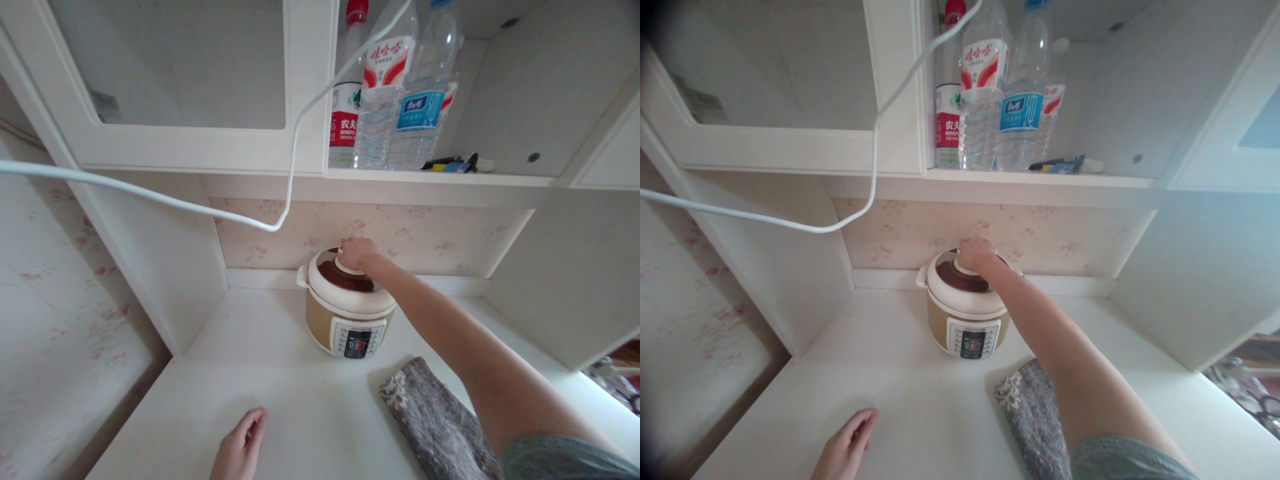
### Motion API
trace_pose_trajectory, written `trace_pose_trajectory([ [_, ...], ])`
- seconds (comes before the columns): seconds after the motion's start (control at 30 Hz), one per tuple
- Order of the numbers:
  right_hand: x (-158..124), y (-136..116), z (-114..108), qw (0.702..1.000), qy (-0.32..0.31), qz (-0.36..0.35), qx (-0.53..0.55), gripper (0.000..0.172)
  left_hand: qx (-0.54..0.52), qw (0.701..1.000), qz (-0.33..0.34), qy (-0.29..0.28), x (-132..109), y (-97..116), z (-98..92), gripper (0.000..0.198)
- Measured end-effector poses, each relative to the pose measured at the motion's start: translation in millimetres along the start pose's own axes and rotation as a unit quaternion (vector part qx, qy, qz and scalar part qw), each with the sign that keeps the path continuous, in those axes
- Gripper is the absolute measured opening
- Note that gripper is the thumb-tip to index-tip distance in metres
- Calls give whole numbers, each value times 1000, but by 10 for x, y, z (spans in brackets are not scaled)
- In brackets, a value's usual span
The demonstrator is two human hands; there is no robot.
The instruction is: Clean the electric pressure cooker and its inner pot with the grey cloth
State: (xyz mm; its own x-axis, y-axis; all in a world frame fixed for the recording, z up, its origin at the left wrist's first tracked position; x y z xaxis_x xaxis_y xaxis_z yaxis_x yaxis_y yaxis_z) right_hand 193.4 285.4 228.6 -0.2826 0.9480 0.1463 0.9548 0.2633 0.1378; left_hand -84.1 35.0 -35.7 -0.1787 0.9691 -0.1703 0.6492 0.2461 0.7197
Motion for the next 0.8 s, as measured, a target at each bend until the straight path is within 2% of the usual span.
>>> trace_pose_trajectory([
  [0.1,1,-4,8,1000,-2,-1,0,47,0,994,93,56,341,794,-359,45],
  [0.2,7,-3,13,1000,-2,5,-1,45,43,971,195,132,746,1679,-609,46],
  [0.27,16,1,18,1000,-2,11,-4,44,88,947,254,177,989,2149,-653,47],
  [0.33,30,4,26,1000,0,14,-10,43,119,937,279,170,1228,2407,-573,46],
  [0.43,51,6,27,1000,5,4,-20,43,133,938,287,143,1454,2492,-442,44],
  [0.57,60,-5,1,999,7,-40,-27,41,139,943,277,124,1535,2441,-401,42],
  [0.7,33,-83,-37,991,17,-129,-43,37,163,954,231,98,1627,2399,-399,39],
  [0.8,7,-120,-53,982,34,-174,-70,37,161,958,219,87,1676,2395,-382,39],
])
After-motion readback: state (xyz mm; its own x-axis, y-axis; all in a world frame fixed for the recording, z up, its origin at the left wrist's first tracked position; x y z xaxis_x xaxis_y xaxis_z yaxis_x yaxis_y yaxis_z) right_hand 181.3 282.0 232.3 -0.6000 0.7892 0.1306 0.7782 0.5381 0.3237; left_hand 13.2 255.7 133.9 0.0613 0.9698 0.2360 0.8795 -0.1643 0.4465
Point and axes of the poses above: each hand's wrist, its own x-axis towards the middle knuckle, its own z-axis out of the palm, y = z × x, the point moved 10 cm from there along x, towards the middle knuckle, and after that the axes turned 8 degrees about -z, right-handed, at the moved point
